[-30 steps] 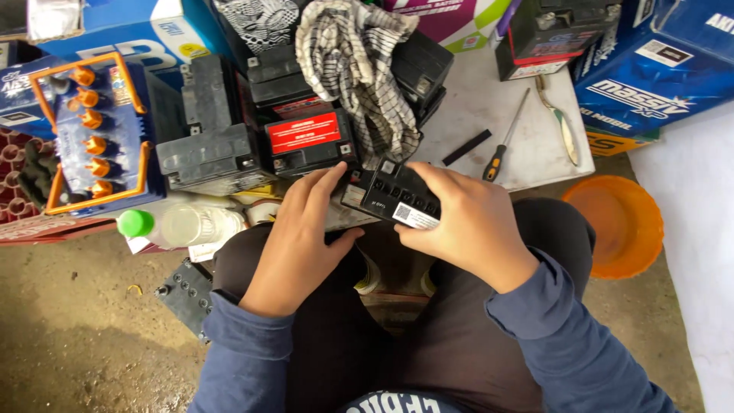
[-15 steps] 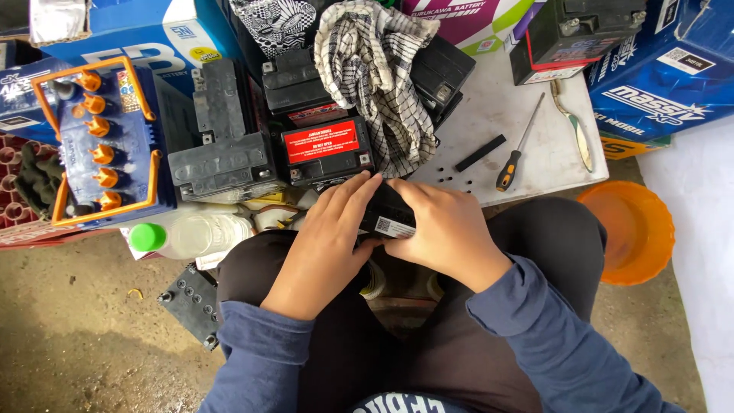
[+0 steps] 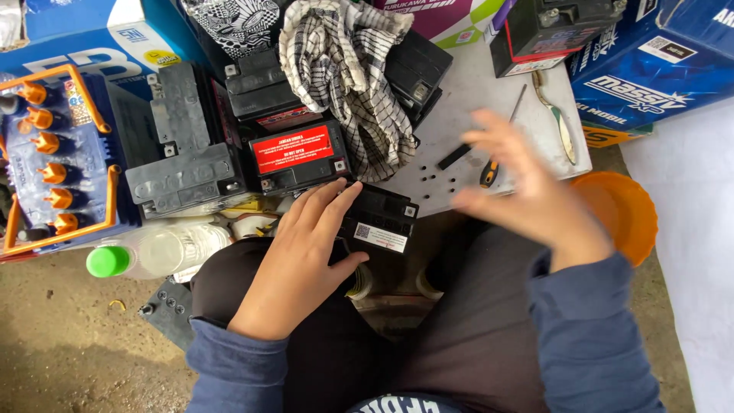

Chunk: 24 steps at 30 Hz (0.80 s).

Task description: Cleaning and inspecting small lead-acid batteries with a cloth

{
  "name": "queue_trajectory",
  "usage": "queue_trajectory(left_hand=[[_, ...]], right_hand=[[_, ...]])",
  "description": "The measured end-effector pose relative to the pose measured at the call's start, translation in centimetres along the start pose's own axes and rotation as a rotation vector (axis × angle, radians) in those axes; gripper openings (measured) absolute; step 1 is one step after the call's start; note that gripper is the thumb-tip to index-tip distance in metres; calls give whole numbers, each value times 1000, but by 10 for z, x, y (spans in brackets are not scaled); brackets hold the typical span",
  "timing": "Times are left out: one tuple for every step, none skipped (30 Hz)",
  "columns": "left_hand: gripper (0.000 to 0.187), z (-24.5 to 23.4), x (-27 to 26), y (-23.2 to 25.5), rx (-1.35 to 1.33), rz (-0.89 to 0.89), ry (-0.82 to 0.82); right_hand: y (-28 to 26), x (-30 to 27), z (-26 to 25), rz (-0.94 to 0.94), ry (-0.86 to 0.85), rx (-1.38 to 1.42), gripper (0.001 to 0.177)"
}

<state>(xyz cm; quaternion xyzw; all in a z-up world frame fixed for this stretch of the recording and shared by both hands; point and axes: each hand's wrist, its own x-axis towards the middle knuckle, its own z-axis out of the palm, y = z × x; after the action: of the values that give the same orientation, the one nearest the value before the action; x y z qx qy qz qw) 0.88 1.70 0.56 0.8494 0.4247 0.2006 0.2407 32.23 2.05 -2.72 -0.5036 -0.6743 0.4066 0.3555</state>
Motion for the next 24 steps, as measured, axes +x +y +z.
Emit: queue_trajectory(left_hand=[[85, -2, -1, 0, 1, -3, 0], [83, -3, 0, 0, -12, 0, 7], [82, -5, 0, 1, -26, 2, 14], [82, -5, 1, 0, -24, 1, 15], [80, -4, 2, 0, -22, 4, 15], [79, -4, 3, 0, -19, 7, 12], [79, -3, 3, 2, -17, 6, 12], [79, -3, 4, 3, -18, 0, 3], [79, -4, 5, 4, -19, -5, -6], [79, -3, 5, 4, -16, -4, -4], [80, -3, 6, 4, -18, -8, -4], [81, -3, 6, 4, -21, -13, -3], [81, -3, 6, 4, -19, -12, 0], [80, -4, 5, 3, -30, -15, 6], [80, -5, 5, 3, -41, -18, 12], [80, -5, 4, 2, -39, -15, 15], [79, -6, 3, 2, -67, -26, 19], [78, -7, 1, 1, -94, -38, 24], [78, -7, 1, 1, -93, -36, 29], [79, -8, 0, 1, -122, -38, 37], [79, -9, -1, 1, -151, -39, 45], [79, -10, -2, 0, -150, -36, 46], [79, -10, -3, 0, -154, -42, 49], [78, -10, -3, 0, -159, -46, 50]], right_hand=[[21, -3, -16, -1, -3, 2, 101], [42, -6, -32, 142, 202, -3, 76], [63, -8, -49, 287, 406, -7, 51], [90, -10, -63, 285, 404, -6, 51], [116, -12, -77, 399, 458, -287, 46], [143, -15, -90, 509, 506, -570, 44], [159, -14, -96, 508, 506, -568, 44], [175, -11, -102, 536, 396, -663, 54], [190, -9, -108, 562, 284, -755, 65], [196, -7, -108, 559, 286, -753, 65], [202, -4, -107, 606, 219, -782, 59], [208, -1, -107, 652, 152, -811, 54], [210, -1, -107, 649, 154, -811, 54], [212, -1, -106, 632, 149, -843, 49], [214, -1, -105, 615, 145, -875, 45], [214, -1, -105, 613, 149, -876, 45], [214, -2, -104, 647, 175, -847, 40], [214, -2, -104, 680, 200, -819, 36], [215, -2, -104, 675, 202, -820, 36], [217, -2, -103, 672, 194, -846, 37], [219, -3, -103, 668, 185, -871, 39], [220, -2, -101, 668, 188, -872, 39], [223, -2, -100, 667, 193, -873, 45], [224, -2, -101, 668, 200, -876, 52]])
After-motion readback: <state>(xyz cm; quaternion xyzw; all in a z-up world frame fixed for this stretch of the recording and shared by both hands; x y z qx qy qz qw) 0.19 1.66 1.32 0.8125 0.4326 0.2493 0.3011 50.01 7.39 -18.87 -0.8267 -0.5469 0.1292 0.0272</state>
